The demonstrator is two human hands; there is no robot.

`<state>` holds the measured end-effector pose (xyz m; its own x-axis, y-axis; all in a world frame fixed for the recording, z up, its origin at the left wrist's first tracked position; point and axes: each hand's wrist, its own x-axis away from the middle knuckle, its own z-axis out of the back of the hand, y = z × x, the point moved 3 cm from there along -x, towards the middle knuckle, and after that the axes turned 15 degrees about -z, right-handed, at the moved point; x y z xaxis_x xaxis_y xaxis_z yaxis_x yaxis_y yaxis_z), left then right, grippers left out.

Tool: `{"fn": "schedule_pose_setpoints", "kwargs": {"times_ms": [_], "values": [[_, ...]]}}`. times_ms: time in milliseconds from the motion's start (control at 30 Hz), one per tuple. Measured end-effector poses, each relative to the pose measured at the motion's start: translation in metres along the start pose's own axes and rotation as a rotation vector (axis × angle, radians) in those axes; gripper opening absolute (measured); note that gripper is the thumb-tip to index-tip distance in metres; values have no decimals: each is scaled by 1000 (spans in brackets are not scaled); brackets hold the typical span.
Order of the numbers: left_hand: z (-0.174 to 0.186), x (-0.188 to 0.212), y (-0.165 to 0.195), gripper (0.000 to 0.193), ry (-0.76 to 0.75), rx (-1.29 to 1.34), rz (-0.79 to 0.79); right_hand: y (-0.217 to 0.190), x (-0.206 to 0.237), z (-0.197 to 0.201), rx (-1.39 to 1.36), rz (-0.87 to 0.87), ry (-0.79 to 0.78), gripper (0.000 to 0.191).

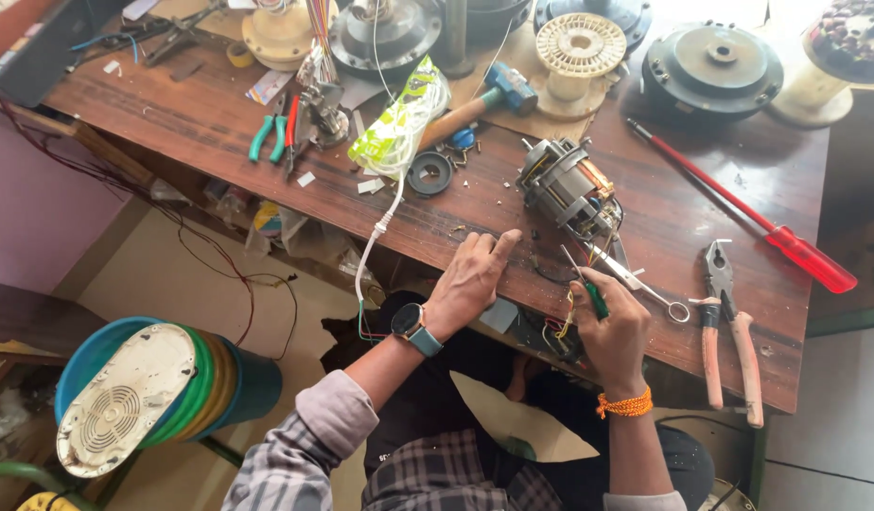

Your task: The person sits on a chair repairing appliance wiring. They strip insulation from wire ends using pliers, twist the exposed copper strands by hand, and join the wires to a white cable, at one point using a screwdriver and a hammer-like tool on the workpiece.

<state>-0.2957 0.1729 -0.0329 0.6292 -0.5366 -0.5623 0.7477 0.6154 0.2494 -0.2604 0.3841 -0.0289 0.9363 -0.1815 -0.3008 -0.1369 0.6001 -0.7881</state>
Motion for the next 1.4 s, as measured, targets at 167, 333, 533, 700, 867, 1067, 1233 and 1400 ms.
{"fn": "schedule_pose_setpoints", "kwargs": {"times_ms": [167,333,533,700,867,1067,1233,1400], "values": [[6,1,11,56,-37,-28,118,-2,3,2,-15,65,15,29],[17,1,21,15,73,-106,77,-7,4,4,-38,30,-20,25],[8,14,-3,12,72,120,115,2,17,10,2,111,-11,18],[13,16,-14,15,208,320,184,11,17,13,-154,4,-54,20],[11,-1,0,16,119,135,230,11,14,13,-168,-31,-50,23],[-5,-16,3,10,8,-2,21,10,9,8,-120,67,-7,22],[0,-28,-3,14,-87,47,-58,-5,0,5,-126,-37,-29,23],[6,-26,4,34,-60,32,-114,-16,-4,9,-137,-60,-41,26]]}}
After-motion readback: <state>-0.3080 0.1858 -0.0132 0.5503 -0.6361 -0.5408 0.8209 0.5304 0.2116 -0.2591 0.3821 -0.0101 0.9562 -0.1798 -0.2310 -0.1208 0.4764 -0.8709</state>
